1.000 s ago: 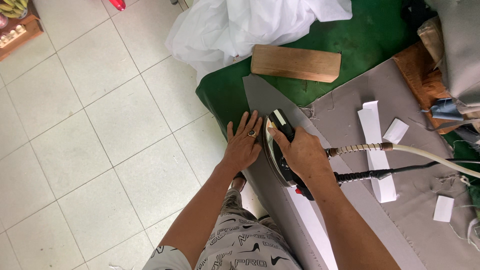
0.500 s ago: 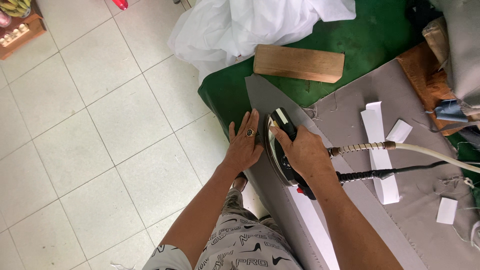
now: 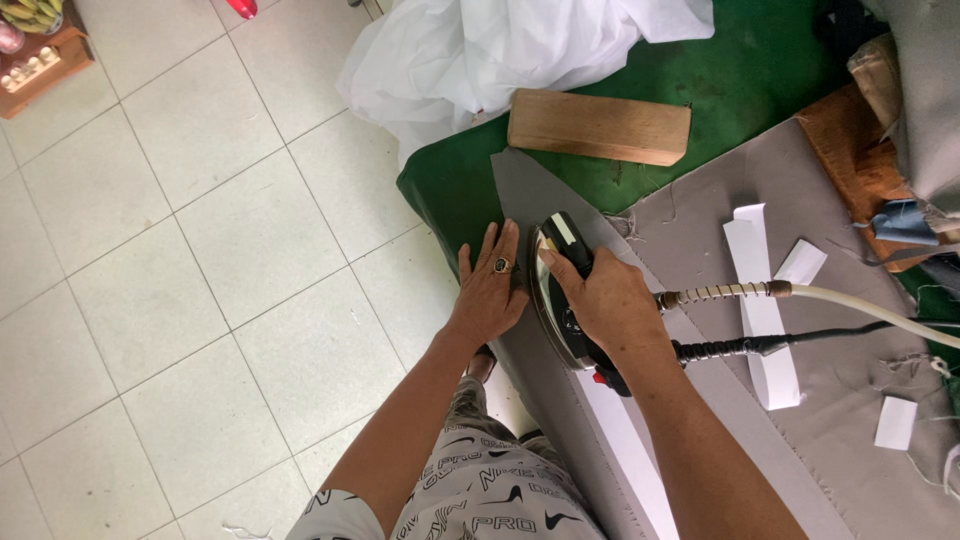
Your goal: The person irons a large piece of gray fabric on a green worktable using a steam iron. They smooth the fabric with their left hand while moving the iron with their right hand, then place and press a white strip onto the fabric.
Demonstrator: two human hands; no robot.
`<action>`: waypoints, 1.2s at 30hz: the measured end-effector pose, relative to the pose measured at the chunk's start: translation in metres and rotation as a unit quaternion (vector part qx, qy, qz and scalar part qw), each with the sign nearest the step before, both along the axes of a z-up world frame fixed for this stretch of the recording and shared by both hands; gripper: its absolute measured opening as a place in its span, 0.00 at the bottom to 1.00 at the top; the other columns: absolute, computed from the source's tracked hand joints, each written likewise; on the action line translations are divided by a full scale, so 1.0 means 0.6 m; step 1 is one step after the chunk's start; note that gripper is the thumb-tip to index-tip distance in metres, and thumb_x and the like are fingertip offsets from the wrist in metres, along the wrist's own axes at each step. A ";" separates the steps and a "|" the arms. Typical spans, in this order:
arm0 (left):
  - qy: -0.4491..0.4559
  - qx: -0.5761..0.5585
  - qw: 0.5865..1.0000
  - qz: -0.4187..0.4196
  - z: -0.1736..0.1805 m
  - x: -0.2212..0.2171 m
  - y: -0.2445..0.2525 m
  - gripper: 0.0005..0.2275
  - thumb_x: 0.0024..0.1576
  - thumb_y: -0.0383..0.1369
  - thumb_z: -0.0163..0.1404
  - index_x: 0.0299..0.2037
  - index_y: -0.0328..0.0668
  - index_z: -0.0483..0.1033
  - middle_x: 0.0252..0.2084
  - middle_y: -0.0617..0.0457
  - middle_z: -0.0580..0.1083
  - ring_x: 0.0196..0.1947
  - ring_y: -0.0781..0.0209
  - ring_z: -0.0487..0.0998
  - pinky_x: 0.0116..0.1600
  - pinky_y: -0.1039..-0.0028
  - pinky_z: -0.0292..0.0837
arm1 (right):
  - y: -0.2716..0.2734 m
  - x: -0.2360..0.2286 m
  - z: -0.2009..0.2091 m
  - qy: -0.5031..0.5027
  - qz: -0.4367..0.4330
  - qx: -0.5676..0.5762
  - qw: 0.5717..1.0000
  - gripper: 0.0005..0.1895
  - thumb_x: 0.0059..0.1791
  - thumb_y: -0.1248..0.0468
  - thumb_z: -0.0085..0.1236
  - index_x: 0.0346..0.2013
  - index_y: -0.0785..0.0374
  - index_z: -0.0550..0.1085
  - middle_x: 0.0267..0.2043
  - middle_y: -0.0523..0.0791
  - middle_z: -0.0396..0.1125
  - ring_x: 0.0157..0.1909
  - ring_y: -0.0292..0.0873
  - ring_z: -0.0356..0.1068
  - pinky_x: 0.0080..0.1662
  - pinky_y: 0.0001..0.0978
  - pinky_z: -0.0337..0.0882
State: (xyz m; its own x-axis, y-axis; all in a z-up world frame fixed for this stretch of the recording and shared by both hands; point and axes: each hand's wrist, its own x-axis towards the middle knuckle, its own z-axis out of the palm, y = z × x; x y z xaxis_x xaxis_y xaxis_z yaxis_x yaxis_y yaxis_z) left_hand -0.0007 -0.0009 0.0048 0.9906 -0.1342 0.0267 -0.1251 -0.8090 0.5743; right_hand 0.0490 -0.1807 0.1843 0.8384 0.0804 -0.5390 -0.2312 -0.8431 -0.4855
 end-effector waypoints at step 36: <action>-0.003 0.009 1.000 0.009 -0.001 -0.001 0.000 0.39 0.58 0.38 0.39 0.79 0.49 0.32 0.81 0.47 0.39 0.80 0.41 0.37 0.74 0.34 0.31 | 0.009 0.017 -0.005 -0.007 -0.002 -0.001 1.000 0.40 0.53 0.28 0.43 0.42 0.64 0.73 0.33 0.56 0.72 0.41 0.58 0.76 0.39 0.51 0.75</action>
